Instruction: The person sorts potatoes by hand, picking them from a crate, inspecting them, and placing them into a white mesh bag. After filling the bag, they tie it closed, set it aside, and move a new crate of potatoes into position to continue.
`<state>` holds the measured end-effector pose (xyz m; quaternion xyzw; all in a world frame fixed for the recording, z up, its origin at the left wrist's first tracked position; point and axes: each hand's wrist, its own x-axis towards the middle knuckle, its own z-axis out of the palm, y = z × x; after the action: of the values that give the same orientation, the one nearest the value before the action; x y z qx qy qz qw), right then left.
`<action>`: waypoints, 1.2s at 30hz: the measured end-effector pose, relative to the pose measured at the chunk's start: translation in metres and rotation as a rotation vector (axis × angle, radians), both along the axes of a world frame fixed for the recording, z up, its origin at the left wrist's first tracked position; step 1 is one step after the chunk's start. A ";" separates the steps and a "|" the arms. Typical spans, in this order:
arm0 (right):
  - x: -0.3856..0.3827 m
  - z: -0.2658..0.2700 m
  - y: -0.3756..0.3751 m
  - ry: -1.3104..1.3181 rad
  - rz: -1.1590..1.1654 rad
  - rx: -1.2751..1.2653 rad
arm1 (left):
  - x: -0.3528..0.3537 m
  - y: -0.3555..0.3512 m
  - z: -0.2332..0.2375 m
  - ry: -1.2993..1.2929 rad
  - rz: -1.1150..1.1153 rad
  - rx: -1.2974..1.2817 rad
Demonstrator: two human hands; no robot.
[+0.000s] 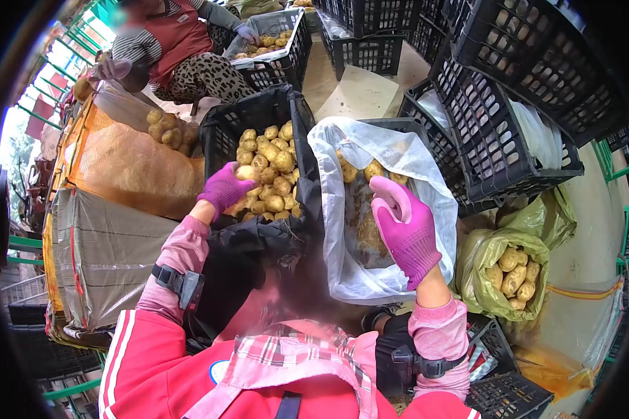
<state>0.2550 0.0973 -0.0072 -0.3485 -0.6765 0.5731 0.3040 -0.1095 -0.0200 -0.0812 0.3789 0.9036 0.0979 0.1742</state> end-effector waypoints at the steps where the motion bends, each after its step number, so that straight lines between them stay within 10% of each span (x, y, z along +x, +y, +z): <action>1: 0.000 -0.001 -0.002 -0.005 0.008 0.008 | -0.008 -0.004 0.002 0.089 0.077 -0.112; 5: -0.014 -0.010 -0.008 0.000 0.111 -0.036 | 0.003 0.008 0.010 -0.366 0.035 0.514; 9: -0.040 -0.015 -0.027 0.094 0.266 -0.301 | 0.080 0.033 0.057 -1.400 -0.073 0.681; 19: -0.047 -0.014 -0.017 0.156 0.005 -0.145 | 0.156 0.056 0.058 -1.081 -0.315 0.751; 22: -0.049 -0.018 -0.018 -0.017 -0.109 0.500 | 0.164 0.044 0.056 -0.815 -0.412 0.698; 25: -0.045 -0.010 -0.018 0.172 0.033 -0.137 | 0.161 0.038 0.069 -0.611 -0.408 0.687; 33: -0.036 0.001 -0.014 0.381 0.074 -0.282 | 0.138 0.041 0.060 -0.678 -0.524 0.657; 36: -0.039 -0.007 -0.014 0.365 0.056 -0.144 | 0.135 0.045 0.073 -1.324 -0.232 0.340</action>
<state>0.2162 0.0829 -0.0141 -0.2409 -0.5769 0.6818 0.3798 0.0256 0.0246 -0.0079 0.3556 0.5330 0.4296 0.6363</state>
